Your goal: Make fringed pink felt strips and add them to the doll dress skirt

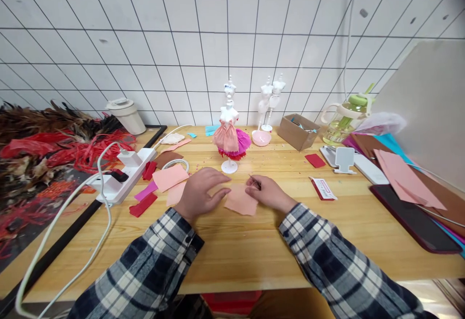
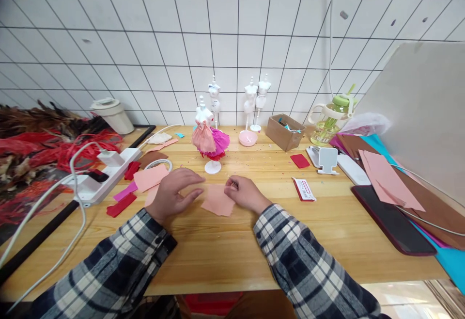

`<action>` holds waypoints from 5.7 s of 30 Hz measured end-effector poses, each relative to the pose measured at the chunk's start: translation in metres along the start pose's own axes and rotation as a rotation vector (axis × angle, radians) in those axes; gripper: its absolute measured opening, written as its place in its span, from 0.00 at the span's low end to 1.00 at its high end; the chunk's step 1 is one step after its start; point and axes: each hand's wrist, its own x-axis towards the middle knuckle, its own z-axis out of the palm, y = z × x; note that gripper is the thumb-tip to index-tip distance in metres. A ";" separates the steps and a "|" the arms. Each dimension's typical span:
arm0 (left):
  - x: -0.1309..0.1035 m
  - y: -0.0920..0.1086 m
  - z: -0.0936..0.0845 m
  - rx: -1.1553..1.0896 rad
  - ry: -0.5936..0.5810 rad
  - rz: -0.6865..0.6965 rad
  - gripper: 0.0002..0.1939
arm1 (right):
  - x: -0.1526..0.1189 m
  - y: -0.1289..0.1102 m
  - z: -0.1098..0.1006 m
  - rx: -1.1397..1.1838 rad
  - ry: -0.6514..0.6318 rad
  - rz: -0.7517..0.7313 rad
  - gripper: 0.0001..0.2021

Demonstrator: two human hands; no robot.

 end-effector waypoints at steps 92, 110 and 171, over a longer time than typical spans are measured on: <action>-0.005 -0.001 0.033 0.386 -0.483 -0.006 0.15 | -0.017 -0.034 0.024 -0.857 0.008 -0.100 0.12; -0.003 0.001 0.034 0.427 -0.460 0.026 0.14 | -0.017 -0.030 0.023 -0.879 0.023 -0.130 0.14; -0.006 -0.007 0.037 0.463 -0.455 -0.036 0.10 | -0.019 -0.032 0.022 -0.858 0.052 -0.125 0.11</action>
